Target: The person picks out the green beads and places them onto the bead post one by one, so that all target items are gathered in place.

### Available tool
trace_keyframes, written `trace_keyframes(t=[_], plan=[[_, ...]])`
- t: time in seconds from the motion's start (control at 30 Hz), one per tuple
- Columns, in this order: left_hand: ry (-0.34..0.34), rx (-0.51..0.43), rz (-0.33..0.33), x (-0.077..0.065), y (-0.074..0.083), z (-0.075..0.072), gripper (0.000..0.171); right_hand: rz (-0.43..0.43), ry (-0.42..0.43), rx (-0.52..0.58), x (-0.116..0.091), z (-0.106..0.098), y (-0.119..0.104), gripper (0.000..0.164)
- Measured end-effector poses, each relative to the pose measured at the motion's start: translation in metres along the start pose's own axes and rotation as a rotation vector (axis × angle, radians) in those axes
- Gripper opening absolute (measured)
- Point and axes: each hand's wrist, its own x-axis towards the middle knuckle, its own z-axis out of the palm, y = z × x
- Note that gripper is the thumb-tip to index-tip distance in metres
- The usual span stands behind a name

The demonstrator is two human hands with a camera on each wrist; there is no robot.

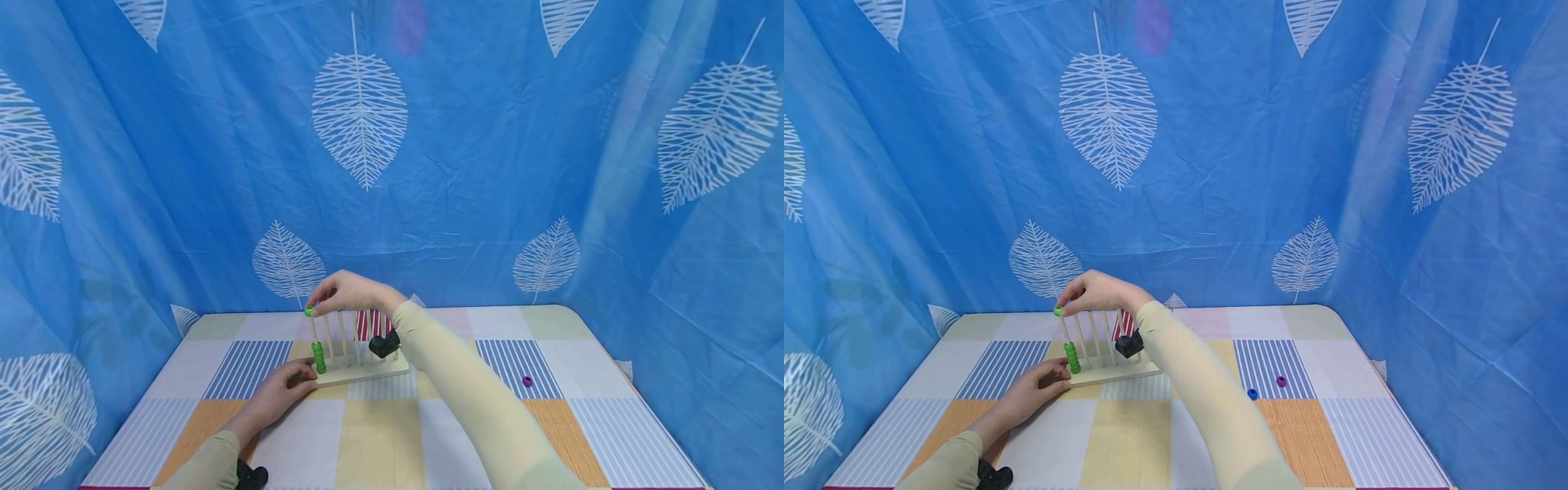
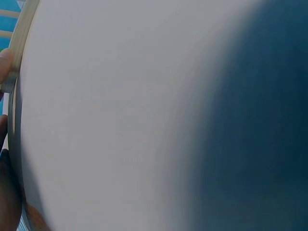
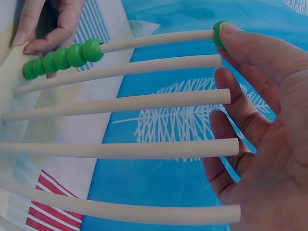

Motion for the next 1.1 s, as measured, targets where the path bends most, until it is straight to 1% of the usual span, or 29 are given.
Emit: trace_keyframes(t=[0.23,0.67,1.1], plan=[[0.007,0.002,0.012,-0.0002,-0.0007,0.0004,0.008,0.014,0.0,-0.015,-0.0001,0.0023,-0.0024,0.022],[0.006,0.001,0.004,0.0001,-0.0005,0.0,0.007,0.019,-0.002,-0.017,0.0003,0.0044,0.0004,0.022],[0.004,-0.013,0.005,-0.0008,-0.0013,0.0005,0.007,-0.011,0.014,-0.025,-0.0037,0.0021,0.0025,0.021]])
